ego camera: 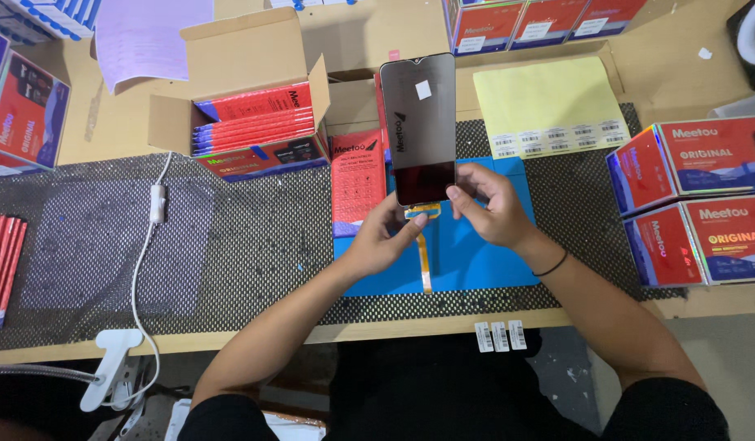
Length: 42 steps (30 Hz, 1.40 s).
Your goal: The person picks up a smartphone screen, removes a protective film from the front, applies a small sticker to the back, and then slides the screen into a red protective sleeve.
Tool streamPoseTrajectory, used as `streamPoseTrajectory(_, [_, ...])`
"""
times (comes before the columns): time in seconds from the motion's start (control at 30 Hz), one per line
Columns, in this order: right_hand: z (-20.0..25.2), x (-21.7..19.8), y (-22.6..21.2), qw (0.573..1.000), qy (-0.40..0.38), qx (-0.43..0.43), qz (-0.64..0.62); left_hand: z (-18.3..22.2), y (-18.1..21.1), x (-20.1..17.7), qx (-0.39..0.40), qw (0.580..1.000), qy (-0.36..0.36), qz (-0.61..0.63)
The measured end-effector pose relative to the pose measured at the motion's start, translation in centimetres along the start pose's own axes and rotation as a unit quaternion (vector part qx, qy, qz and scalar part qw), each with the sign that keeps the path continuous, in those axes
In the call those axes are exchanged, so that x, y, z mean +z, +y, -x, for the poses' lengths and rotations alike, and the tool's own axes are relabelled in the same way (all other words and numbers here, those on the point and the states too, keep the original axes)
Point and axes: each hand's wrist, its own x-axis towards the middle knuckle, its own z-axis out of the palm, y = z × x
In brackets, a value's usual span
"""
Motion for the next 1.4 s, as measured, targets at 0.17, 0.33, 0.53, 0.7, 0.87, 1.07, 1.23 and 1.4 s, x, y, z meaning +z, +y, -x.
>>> streamPoseTrajectory(0.17, [0.1,0.2,0.4,1.000,0.009,0.010,0.001,1.5,-4.8,0.1,-0.031,0.998,0.044,0.019])
streamPoseTrajectory(0.33, [0.3,0.3,1.5,0.999,0.026,0.030,-0.037,1.6,-3.6,1.2,-0.034,0.993,0.090,0.064])
streamPoseTrajectory(0.53, [0.7,0.5,3.3,0.996,0.023,0.039,-0.074,1.9,-4.2,1.0,-0.040,0.990,0.104,0.084])
streamPoseTrajectory(0.7, [1.3,0.2,5.2,0.997,0.020,0.030,-0.075,2.1,-2.1,1.0,-0.063,0.984,0.107,0.126])
streamPoseTrajectory(0.87, [1.1,0.5,3.8,0.997,0.014,0.032,-0.072,1.6,-3.4,0.2,-0.043,0.984,0.105,0.137])
streamPoseTrajectory(1.07, [1.1,0.7,3.4,0.997,0.019,0.025,-0.075,1.6,-1.5,0.3,-0.038,0.986,0.110,0.121])
streamPoseTrajectory(1.23, [1.0,1.1,3.1,0.996,0.026,0.015,-0.083,1.7,-2.5,0.3,-0.028,0.991,0.112,0.065])
streamPoseTrajectory(1.4, [1.2,1.0,3.9,0.997,0.023,0.007,-0.079,1.6,-2.7,0.7,-0.012,0.991,0.122,0.049])
